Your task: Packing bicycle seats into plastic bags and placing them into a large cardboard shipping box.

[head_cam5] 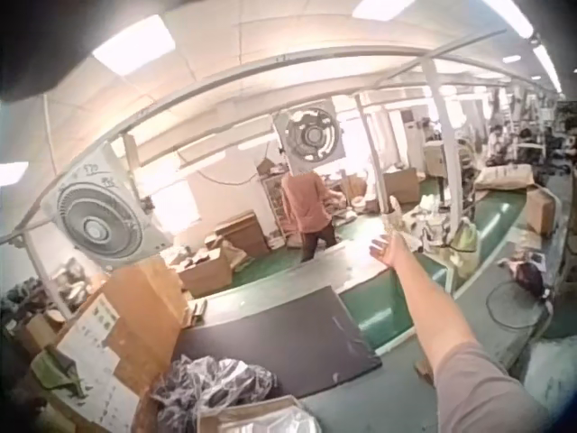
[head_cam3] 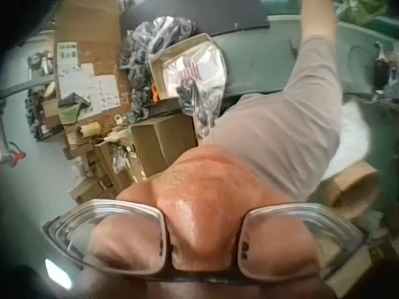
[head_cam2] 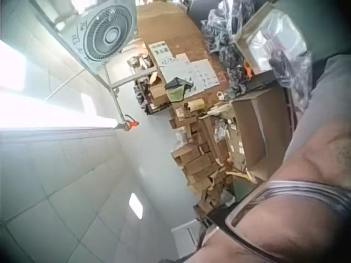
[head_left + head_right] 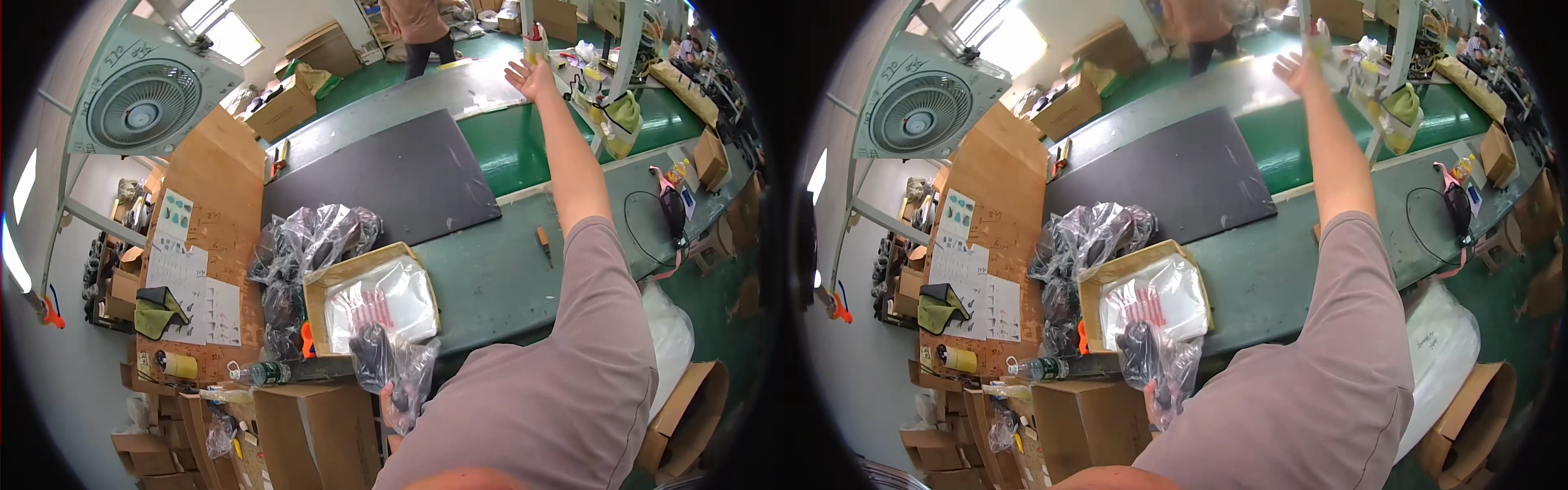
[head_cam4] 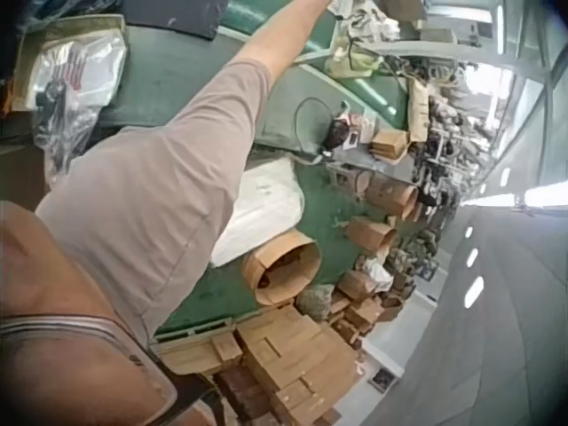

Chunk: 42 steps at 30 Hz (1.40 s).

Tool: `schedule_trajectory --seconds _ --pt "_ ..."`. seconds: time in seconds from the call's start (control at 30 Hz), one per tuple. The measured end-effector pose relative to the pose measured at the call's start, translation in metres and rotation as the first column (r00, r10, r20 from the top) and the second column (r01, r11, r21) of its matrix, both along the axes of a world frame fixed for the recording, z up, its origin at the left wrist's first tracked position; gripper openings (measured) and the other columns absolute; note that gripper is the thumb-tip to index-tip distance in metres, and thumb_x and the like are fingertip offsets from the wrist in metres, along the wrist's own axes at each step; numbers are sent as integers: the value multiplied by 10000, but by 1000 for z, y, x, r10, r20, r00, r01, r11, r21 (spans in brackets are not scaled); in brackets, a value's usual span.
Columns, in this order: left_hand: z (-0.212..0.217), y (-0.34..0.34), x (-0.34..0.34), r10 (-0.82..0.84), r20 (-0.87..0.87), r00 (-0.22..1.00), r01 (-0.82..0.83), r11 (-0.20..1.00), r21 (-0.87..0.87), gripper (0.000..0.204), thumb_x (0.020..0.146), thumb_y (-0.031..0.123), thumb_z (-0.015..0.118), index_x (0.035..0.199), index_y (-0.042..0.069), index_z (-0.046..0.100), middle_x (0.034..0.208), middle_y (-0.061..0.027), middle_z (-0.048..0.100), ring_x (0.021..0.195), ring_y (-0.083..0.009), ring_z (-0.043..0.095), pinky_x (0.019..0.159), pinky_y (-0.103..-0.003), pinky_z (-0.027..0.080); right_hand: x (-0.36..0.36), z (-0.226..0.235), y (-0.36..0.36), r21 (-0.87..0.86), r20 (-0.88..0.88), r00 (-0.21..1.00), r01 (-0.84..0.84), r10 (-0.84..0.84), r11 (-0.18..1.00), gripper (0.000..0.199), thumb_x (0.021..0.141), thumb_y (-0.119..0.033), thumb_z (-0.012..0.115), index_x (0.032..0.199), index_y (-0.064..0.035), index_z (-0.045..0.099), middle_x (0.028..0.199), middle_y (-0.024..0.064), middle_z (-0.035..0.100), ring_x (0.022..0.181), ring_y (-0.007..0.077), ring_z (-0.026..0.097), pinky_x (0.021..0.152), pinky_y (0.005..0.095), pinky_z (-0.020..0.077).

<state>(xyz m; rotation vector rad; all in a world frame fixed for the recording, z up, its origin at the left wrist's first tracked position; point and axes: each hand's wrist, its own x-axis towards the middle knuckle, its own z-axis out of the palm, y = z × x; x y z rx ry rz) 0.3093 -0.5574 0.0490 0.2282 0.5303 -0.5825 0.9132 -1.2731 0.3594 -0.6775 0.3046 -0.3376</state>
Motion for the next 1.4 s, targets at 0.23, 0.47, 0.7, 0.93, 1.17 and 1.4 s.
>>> schedule_trajectory --seconds 0.23,0.47,0.7,0.93,1.17,1.4 --pt "-25 -54 0 76 -59 995 -83 988 -131 890 928 879 617 1273 62 692 1264 -152 717 990 -377 744 790 -497 633 11 -23 -60 47 0 999 40 -40 998 753 1177 -593 392 1661 -19 349 1587 302 575 1438 529 583 1226 651 470" --pt "36 -124 33 135 91 987 -158 934 321 479 971 396 752 1303 52 722 1134 -84 777 980 -219 743 867 -368 626 68 -50 -103 -46 147 987 -51 58 998 845 1130 -682 435 1509 57 593 1332 272 754 1268 469 713 1151 587 543" --pt "34 -150 101 305 -18 952 -282 899 336 458 944 360 793 1271 46 731 1085 -88 773 948 -221 742 839 -354 634 150 -69 -125 35 520 745 -508 419 861 1085 1092 -809 238 1347 150 676 1258 295 782 1231 449 745 1179 620 539" --pt "28 -127 164 180 96 979 -160 386 909 573 852 205 854 1339 -35 672 1214 -131 765 1083 -243 736 972 -378 597 232 -136 -69 -31 -22 989 -145 144 989 888 1133 -703 316 1465 80 567 1474 318 662 1357 479 651 1208 654 489" --pt "-22 -99 220 79 -86 993 99 -187 977 1108 691 210 907 1625 -57 374 1388 -286 702 1262 -392 708 1087 -457 552 306 -213 -23 -121 -259 944 -244 206 962 677 1148 -592 466 1457 5 546 1429 280 682 1304 436 682 1153 619 549" --pt "-52 -97 237 59 -278 959 282 -310 908 1303 687 283 896 1752 31 188 1469 -349 648 1333 -482 667 1119 -495 535 386 -268 20 -294 -447 824 -503 349 812 853 1090 -431 706 1716 -63 259 1523 265 576 1286 437 676 1073 553 620"
